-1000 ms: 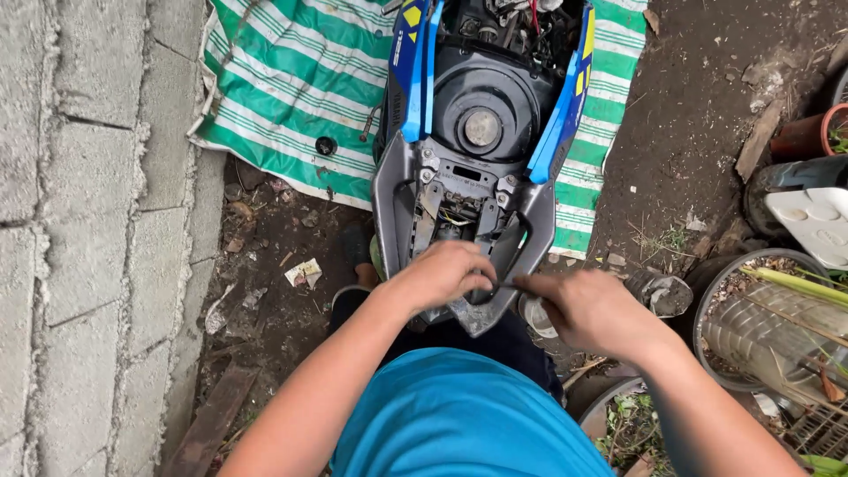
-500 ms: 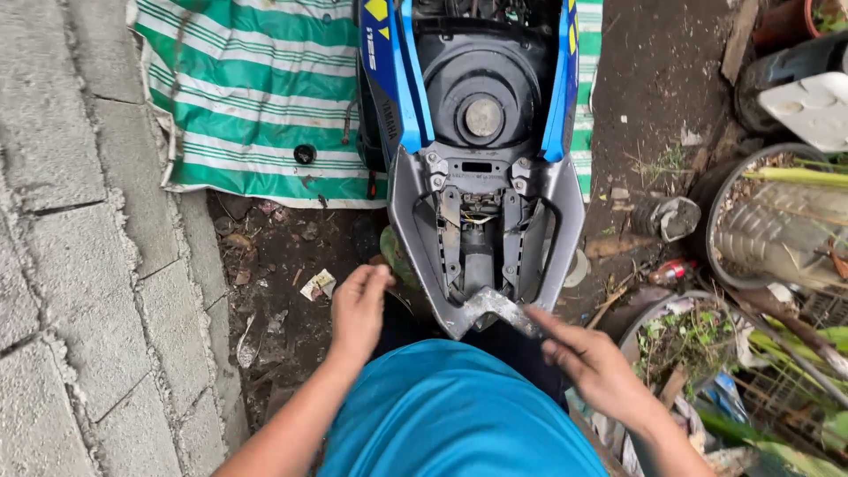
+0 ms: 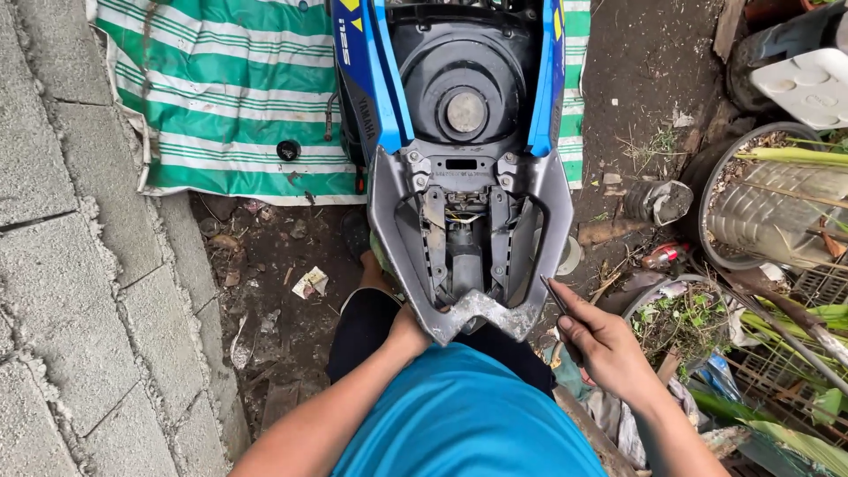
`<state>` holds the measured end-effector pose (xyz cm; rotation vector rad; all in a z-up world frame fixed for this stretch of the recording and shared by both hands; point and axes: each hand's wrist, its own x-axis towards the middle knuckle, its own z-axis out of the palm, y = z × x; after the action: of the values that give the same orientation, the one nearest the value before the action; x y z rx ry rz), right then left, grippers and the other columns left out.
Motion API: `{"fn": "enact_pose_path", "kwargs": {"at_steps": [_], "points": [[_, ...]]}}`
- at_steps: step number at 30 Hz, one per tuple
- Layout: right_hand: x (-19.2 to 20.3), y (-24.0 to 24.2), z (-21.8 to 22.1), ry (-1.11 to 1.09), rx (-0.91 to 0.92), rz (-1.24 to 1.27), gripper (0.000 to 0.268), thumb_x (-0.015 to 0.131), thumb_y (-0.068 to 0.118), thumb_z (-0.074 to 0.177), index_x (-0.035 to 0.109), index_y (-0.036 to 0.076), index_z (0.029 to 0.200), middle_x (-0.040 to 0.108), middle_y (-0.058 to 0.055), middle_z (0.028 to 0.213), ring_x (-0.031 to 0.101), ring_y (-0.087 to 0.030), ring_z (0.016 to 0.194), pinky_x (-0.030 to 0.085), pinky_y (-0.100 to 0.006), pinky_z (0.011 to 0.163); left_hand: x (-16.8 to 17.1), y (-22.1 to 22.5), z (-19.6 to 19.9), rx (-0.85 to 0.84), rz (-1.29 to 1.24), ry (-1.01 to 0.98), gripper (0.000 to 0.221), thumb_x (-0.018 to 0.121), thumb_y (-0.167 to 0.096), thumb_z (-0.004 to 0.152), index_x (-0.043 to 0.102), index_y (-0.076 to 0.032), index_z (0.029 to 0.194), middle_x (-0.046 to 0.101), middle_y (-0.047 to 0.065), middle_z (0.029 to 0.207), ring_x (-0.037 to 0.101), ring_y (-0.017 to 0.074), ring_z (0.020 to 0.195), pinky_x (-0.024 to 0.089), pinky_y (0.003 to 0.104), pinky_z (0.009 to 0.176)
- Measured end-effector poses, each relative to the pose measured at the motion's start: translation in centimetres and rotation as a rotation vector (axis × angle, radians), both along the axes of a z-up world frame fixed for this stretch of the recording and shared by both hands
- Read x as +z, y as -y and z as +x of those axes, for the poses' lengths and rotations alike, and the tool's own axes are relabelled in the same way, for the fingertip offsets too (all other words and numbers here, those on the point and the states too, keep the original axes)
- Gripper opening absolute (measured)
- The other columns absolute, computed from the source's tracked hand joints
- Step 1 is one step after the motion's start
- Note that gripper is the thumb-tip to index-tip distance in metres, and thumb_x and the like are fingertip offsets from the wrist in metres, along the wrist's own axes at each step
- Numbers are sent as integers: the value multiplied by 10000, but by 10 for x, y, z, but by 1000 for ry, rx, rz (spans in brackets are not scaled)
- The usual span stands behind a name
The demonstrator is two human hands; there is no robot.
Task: Disassembling and adjusting internal parts of a motorcycle, including removing body panels and using a screwdriver.
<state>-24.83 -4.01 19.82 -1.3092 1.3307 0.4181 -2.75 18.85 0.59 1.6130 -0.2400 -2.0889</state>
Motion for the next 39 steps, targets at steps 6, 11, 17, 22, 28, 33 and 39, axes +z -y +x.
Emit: {"fn": "enact_pose_path", "kwargs": {"at_steps": [6,11,17,22,28,33,39], "points": [[-2,18,-3,-33,60,-18,649,587,134,1101,539,316,1723,412,-7,680,336,-149,551,339,-311,525,10,3,0,38,-11,1,709,845,-277,820,699,-115,1494,771,95,1492,713,243,1387,518,363,1207],[2,20,19,-57,243,-38,622,595,185,1087,553,342,1687,616,-18,1283,436,-147,1031,382,-302,860,16,-3,4,77,-18,5,739,839,-287,818,676,-97,1513,754,109,1518,694,254,1420,502,371,1232],[13,28,58,26,533,-91,604,567,118,1045,584,232,1638,687,-150,1515,719,-330,892,615,-474,874,-19,-29,2,391,17,-79,401,721,-350,907,619,-111,1213,571,71,1150,552,207,1043,459,351,920],[13,27,93,62,604,-115,560,545,45,1048,642,90,1598,772,-234,1443,760,-475,1283,597,-609,1061,-61,-25,-13,636,130,-175,493,526,-670,1140,513,-230,919,316,-86,742,320,95,602,369,292,585],[18,26,112,62,625,-68,572,541,42,1055,608,92,1621,697,-216,1554,659,-467,1425,515,-658,1171,-52,-16,-11,589,72,-99,383,520,-545,1125,553,-181,1008,406,-25,831,410,121,688,420,290,657],[23,31,135,43,771,-56,552,532,26,1058,620,76,1601,664,-208,1583,629,-444,1461,494,-644,1214,-40,-5,0,520,14,22,285,514,-394,1107,602,-123,1115,516,48,937,517,151,792,482,287,745],[-9,34,146,-84,1008,-27,583,505,28,1090,593,194,1642,714,-170,1531,703,-356,1410,541,-561,1214,-24,8,5,434,-37,149,265,508,-243,1088,651,-65,1222,625,120,1044,624,181,896,543,284,832]]}}
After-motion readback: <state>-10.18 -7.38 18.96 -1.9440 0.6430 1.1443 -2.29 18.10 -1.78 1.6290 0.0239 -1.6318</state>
